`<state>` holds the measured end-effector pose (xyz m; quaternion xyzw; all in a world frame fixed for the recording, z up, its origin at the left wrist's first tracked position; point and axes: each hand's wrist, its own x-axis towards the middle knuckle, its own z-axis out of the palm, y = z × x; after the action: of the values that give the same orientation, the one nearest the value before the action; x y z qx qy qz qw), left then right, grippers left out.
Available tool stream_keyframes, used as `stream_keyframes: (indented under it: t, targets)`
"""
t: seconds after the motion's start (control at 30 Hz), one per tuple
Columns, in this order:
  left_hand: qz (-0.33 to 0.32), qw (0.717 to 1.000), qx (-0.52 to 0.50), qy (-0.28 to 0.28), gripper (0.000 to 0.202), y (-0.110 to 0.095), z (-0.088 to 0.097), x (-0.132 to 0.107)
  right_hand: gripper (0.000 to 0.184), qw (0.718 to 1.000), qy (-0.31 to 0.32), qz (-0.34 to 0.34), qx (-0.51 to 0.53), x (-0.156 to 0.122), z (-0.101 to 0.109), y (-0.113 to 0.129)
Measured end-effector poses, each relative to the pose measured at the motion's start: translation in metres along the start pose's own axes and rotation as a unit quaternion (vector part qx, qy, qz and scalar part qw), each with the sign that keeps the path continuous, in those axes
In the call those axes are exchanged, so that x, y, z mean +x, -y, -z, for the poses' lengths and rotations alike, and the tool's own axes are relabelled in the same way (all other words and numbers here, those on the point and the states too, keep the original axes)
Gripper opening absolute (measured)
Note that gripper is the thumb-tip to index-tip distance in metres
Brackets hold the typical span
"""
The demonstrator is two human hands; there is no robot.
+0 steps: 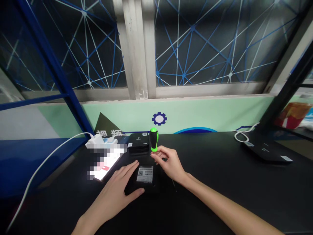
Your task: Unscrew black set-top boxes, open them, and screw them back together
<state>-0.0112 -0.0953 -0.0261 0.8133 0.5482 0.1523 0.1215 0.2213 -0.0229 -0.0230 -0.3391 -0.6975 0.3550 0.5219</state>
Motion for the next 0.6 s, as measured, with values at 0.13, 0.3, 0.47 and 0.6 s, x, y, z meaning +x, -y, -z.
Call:
stream_keyframes:
  t: [0.13,0.3,0.47,0.6]
  targets:
    - [-0.007,1.0,0.001,-0.001,0.076,0.0004,0.0021,0.0004,0.025,0.999,0.03,0.008,-0.007,-0.0003,0.0041,0.001]
    - [-0.017,1.0,0.006,-0.001,0.076,0.0015,0.0023,0.0006,0.023,1.0,0.021,0.007,-0.011,-0.0019,0.0046,-0.0012]
    - [-0.003,1.0,0.005,0.003,0.077,0.0018,0.0007,0.0006,0.02,1.0,-0.018,0.008,-0.01,0.0004,0.0031,-0.0048]
    - [0.003,1.0,0.008,0.012,0.078,0.002,-0.0002,0.0019,0.019,1.0,-0.014,0.006,-0.01,0.0022,0.0047,-0.0053]
